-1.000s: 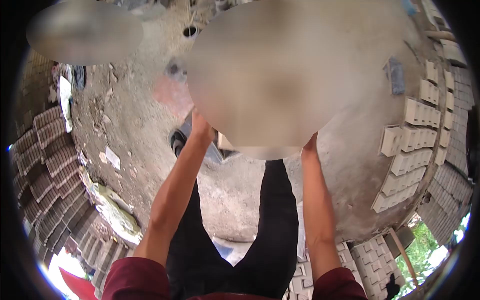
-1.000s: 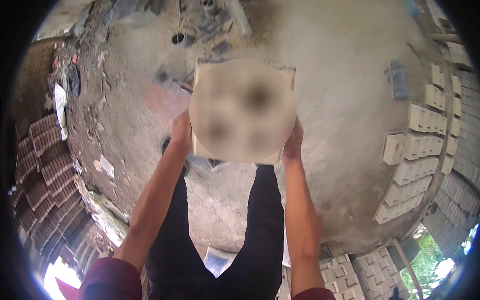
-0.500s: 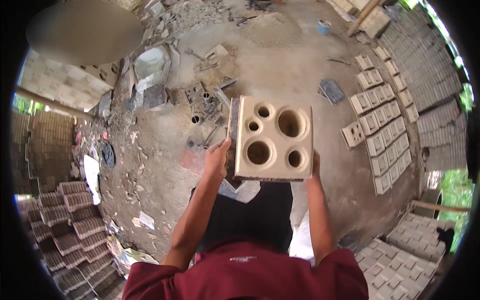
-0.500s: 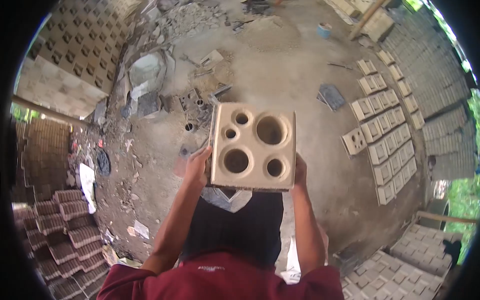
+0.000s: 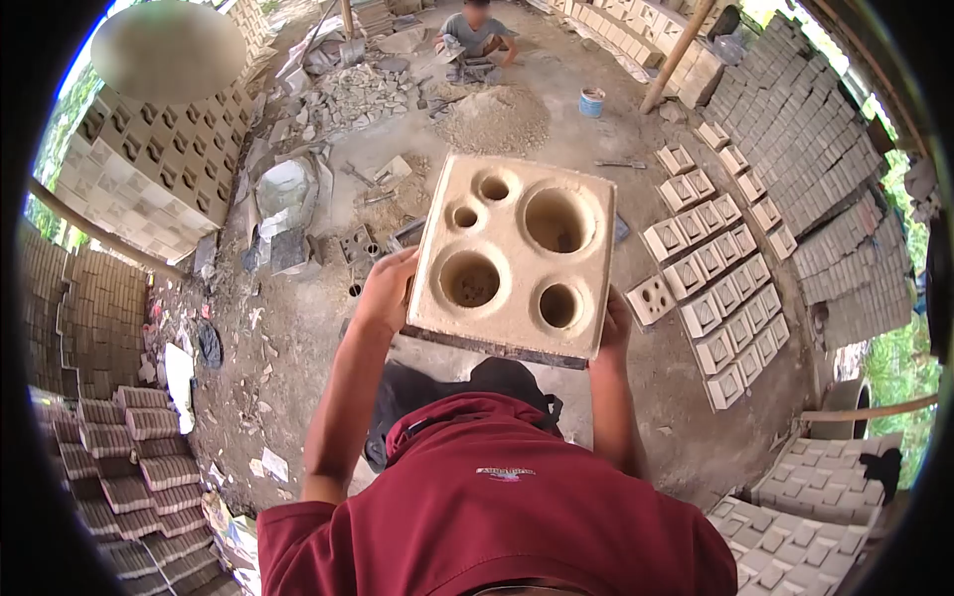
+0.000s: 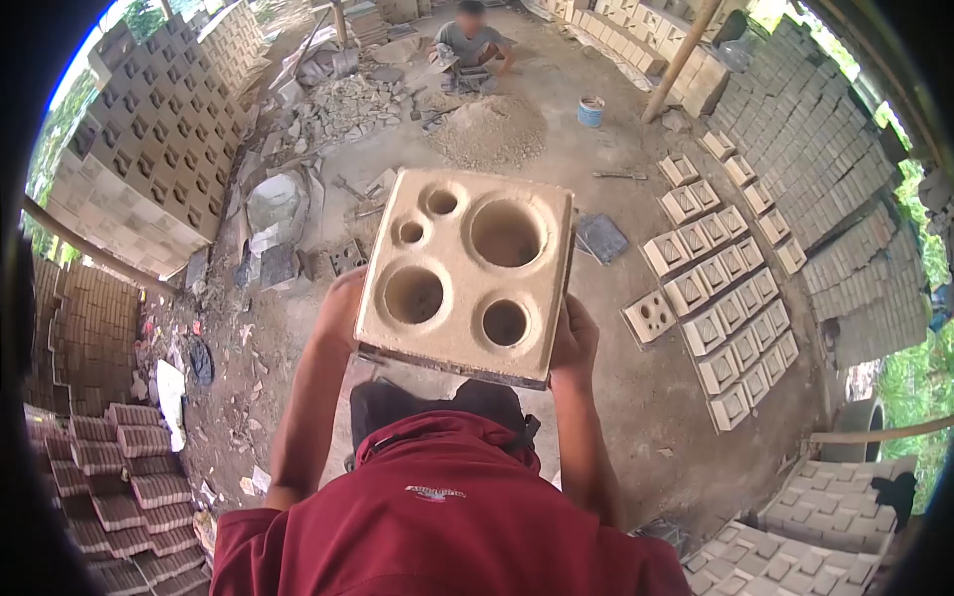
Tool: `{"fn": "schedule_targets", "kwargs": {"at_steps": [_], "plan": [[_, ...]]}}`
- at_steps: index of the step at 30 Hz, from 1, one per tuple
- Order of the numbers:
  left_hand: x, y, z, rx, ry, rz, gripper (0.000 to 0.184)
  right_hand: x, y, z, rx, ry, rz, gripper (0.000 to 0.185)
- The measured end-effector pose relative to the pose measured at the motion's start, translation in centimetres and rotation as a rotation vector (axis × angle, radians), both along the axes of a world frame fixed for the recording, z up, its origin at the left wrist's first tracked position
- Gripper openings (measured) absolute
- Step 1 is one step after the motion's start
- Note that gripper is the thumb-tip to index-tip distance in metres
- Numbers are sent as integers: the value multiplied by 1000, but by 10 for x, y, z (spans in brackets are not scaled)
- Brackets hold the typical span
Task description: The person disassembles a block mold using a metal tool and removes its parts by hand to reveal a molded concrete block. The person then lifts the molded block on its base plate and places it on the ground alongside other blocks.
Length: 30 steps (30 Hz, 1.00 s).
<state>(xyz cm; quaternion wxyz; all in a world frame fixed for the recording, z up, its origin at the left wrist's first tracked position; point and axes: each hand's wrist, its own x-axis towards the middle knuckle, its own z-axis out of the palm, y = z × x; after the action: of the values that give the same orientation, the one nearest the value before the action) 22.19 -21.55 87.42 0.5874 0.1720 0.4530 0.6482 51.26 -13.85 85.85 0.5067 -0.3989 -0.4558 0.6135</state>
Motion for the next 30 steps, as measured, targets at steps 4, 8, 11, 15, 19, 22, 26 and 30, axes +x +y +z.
{"fn": "schedule_targets", "kwargs": {"at_steps": [4, 8, 11, 15, 19, 22, 26, 30], "plan": [[16, 28, 37, -1, 107, -71, 34, 24, 9, 33, 105, 24, -34, 29], [33, 45, 70, 34, 272, -133, 33, 46, 11, 52, 126, -70, -92, 29], [46, 61, 72, 74, 369, -132, 34, 59, 20, 67, 115, -62, -156, 30], [68, 74, 76, 136, 288, -140, 35, 71, 32, 87, 107, 28, -173, 25], [92, 77, 91, 147, 209, -70, 34, 83, 42, 99, 58, -23, -213, 23], [99, 67, 99, 23, 423, -50, 33, 111, 78, 71, 110, -109, -200, 23], [129, 64, 94, 145, 200, 47, 26, 147, 129, 44, 225, -39, -159, 27], [137, 65, 68, 141, -152, -56, 22, 146, 139, 80, 177, 23, -70, 29]]}}
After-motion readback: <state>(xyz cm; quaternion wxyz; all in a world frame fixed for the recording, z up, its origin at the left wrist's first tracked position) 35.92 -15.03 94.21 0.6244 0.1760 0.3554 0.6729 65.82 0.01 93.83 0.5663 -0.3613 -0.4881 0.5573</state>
